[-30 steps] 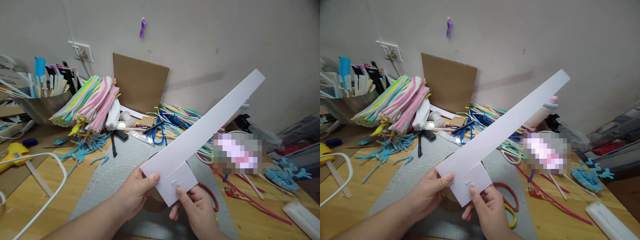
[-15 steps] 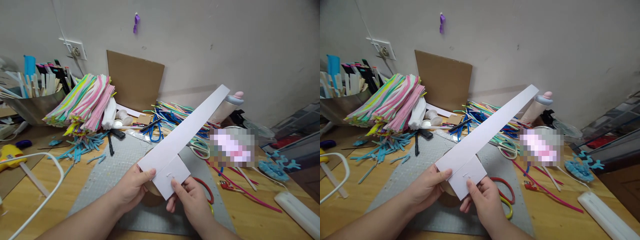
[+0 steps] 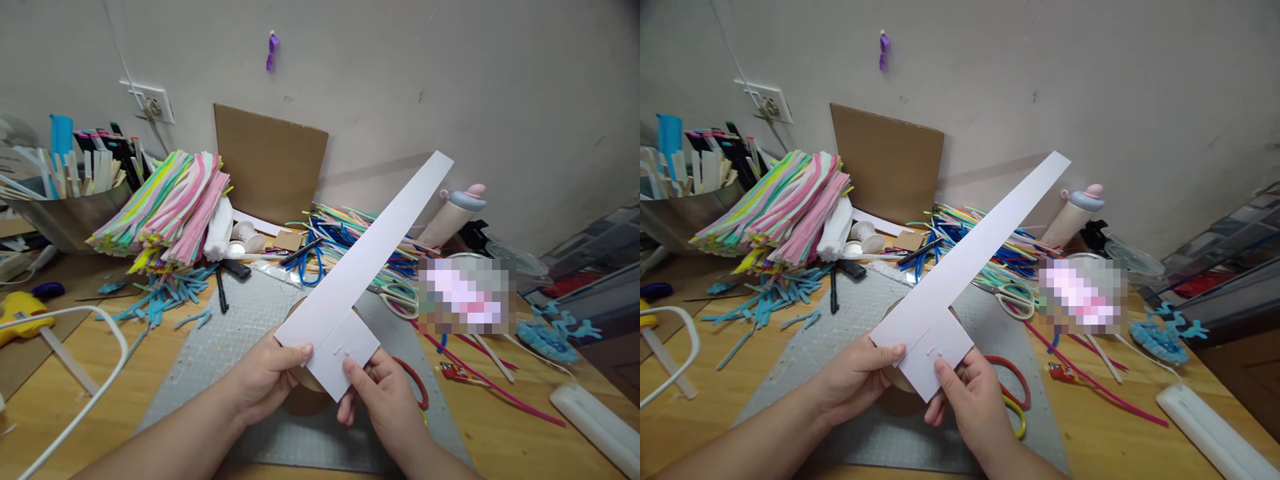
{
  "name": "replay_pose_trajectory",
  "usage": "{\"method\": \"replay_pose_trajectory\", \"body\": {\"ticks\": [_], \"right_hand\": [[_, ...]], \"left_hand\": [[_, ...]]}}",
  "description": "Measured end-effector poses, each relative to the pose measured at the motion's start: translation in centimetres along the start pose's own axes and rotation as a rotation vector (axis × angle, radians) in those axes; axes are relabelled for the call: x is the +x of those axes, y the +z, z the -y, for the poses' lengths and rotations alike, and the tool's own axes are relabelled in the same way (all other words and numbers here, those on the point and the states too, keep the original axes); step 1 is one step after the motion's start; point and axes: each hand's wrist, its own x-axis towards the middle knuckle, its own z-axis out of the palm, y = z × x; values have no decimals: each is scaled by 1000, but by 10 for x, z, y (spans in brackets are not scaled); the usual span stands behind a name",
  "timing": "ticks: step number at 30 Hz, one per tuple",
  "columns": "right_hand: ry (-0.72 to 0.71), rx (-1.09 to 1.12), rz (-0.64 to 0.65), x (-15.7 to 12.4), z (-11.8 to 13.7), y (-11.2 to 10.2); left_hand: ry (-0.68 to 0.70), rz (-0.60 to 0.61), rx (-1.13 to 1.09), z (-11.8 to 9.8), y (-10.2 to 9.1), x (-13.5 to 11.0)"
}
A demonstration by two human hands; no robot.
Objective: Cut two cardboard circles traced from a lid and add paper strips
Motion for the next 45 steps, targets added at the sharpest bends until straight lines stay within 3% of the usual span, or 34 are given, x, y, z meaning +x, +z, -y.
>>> {"method": "replay_pose_trajectory", "body": {"ticks": [18, 25, 29, 31, 36, 39, 42, 45], "right_hand": [[-5, -24, -2, 0, -3, -2], [-96, 11, -70, -1, -3, -1], [-178, 69, -264, 9, 9, -15], [-224, -27, -365, 21, 16, -29], [-87, -366, -250, 57, 23, -64], [-72, -496, -306, 69, 20, -78], [-116, -551, -398, 70, 20, -82], [-190, -505, -374, 61, 27, -72]], "left_hand": [[29, -3, 14, 1, 0, 1], [34, 5, 44, -4, 0, 1], [114, -61, 24, -12, -2, 2], [144, -94, 24, -16, -4, 3], [164, -123, 55, -24, -6, -1], [141, -108, 53, -26, -6, -2], [122, -64, 34, -27, -8, -1], [93, -17, 7, -26, -10, -1]]}}
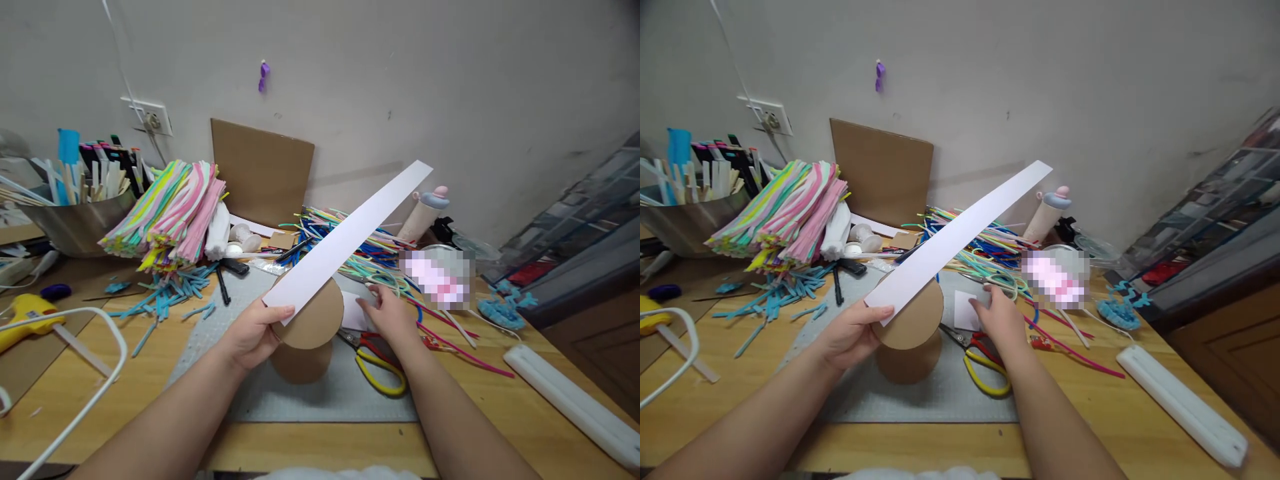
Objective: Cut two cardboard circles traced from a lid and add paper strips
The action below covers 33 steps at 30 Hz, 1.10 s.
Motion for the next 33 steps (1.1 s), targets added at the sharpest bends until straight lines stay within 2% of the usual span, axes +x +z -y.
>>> {"method": "replay_pose_trajectory", "body": {"ticks": [7, 10, 12, 15, 19, 23, 27, 30, 33], "right_hand": [[-156, 377, 242, -26, 70, 7], [-190, 472, 255, -23, 91, 7], [-208, 508, 231, -20, 96, 8], [-236, 543, 161, -19, 93, 7], [-274, 586, -11, -21, 83, 0], [-294, 609, -127, -21, 76, -11], [-279, 622, -134, -21, 68, -17], [-266, 629, -128, -23, 60, -17], [-259, 622, -106, -26, 54, -14]], "left_hand": [[-83, 79, 8, 2, -1, -5], [-106, 123, 16, 2, 1, -7], [-110, 142, 46, 1, 3, -8], [-118, 98, 158, -1, 5, -9], [-137, -25, 296, -6, 2, -7], [-107, -256, 537, -6, -15, 1], [41, -443, 753, 0, -35, 11], [150, -473, 776, 3, -34, 14], [178, -402, 676, 3, -21, 14]]}}
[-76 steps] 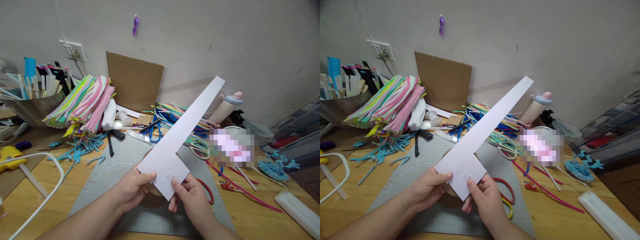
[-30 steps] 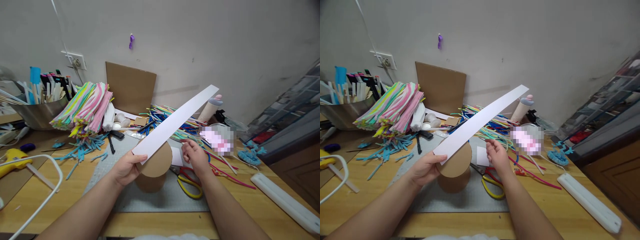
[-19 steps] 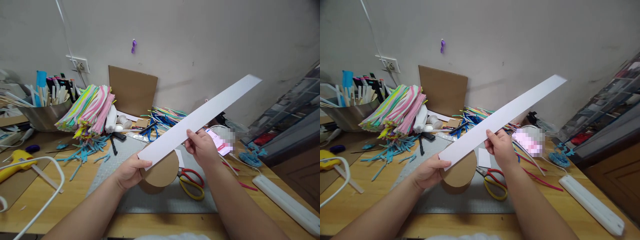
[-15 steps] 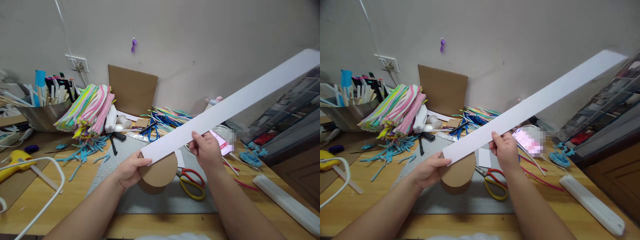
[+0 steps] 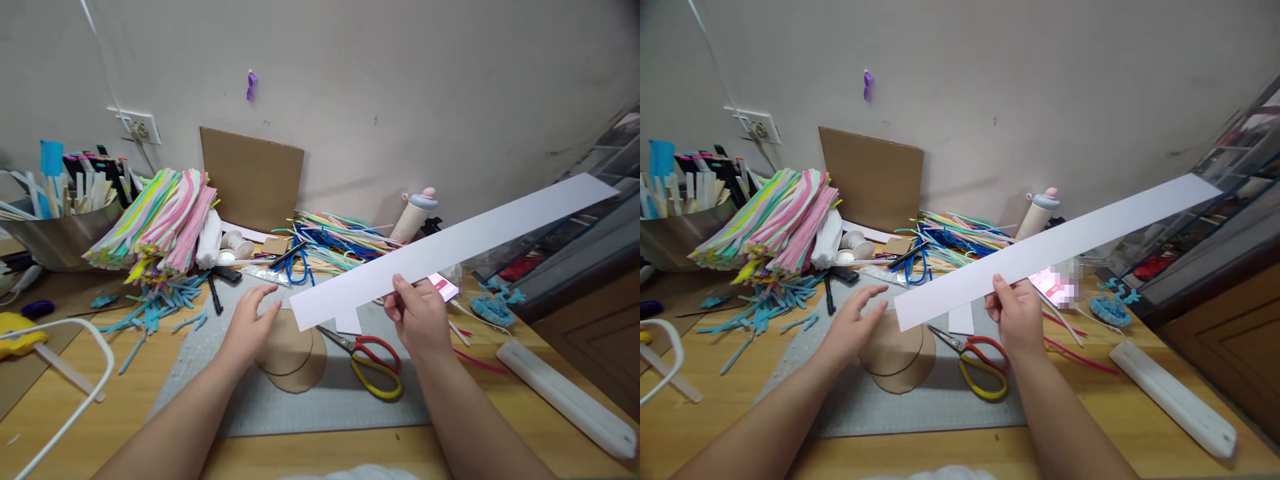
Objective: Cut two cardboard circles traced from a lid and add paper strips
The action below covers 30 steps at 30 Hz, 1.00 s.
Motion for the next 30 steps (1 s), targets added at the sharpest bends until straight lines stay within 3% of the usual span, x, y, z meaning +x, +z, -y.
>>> {"method": "replay_pose_trajectory", "body": {"ticks": [5, 9, 11, 15, 18, 26, 28, 30], "right_hand": [[37, -38, 94, -6, 5, 8], [50, -145, 268, -10, 13, -2], [30, -413, 361, -17, 12, -17], [26, -1210, 561, -40, -8, -49], [41, -1469, 664, -54, -23, -60], [96, -1448, 751, -59, -15, -59], [181, -1208, 710, -65, -9, -59], [360, -802, 639, -73, -5, -55]], "left_hand": [[-158, 303, -254, -9, 12, -13], [-204, 358, -378, -7, 12, -18], [-206, 353, -425, -8, 12, -19], [-222, 356, -481, -11, 13, -22], [-229, 362, -505, -13, 14, -23], [-197, 328, -552, -11, 12, -21], [-183, 316, -566, -12, 12, -21], [-173, 308, -575, -14, 12, -21]]}}
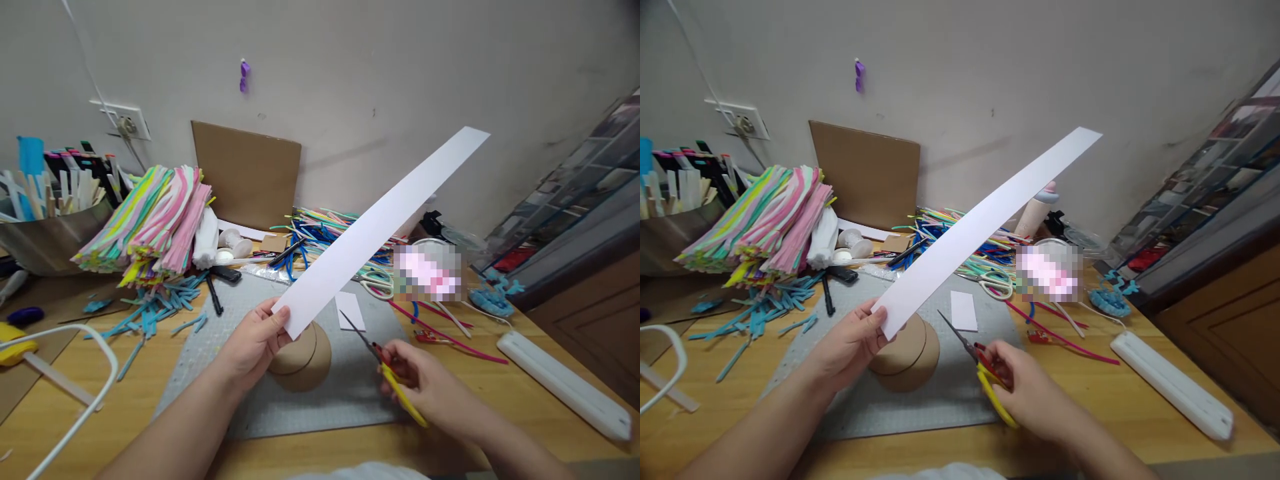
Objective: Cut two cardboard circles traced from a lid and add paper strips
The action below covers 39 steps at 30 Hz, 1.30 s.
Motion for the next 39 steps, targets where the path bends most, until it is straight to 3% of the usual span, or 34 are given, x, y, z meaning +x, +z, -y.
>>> {"method": "replay_pose_trajectory", "body": {"ticks": [2, 5, 10, 18, 25, 32, 36, 39], "right_hand": [[53, 366, 32, -4, 7, 7], [99, 536, 76, -6, 19, 16], [-21, 312, 157, -9, 29, 15], [-26, 135, 169, -1, 18, 19], [-16, 168, 258, 3, 30, 22], [0, 24, 378, -1, 50, 20], [18, -49, 436, -3, 50, 18], [83, 28, 504, -2, 45, 19]], "left_hand": [[8, -5, -4, -1, 1, -1], [19, -18, -4, -2, 2, -1], [26, -40, 11, -8, 2, -6], [19, -202, 84, -14, -4, -26], [-11, -337, 104, -1, -15, -43], [-64, -507, 158, 16, -13, -51], [-59, -520, 121, 20, -9, -50], [-40, -471, 68, 22, -8, -51]]}}
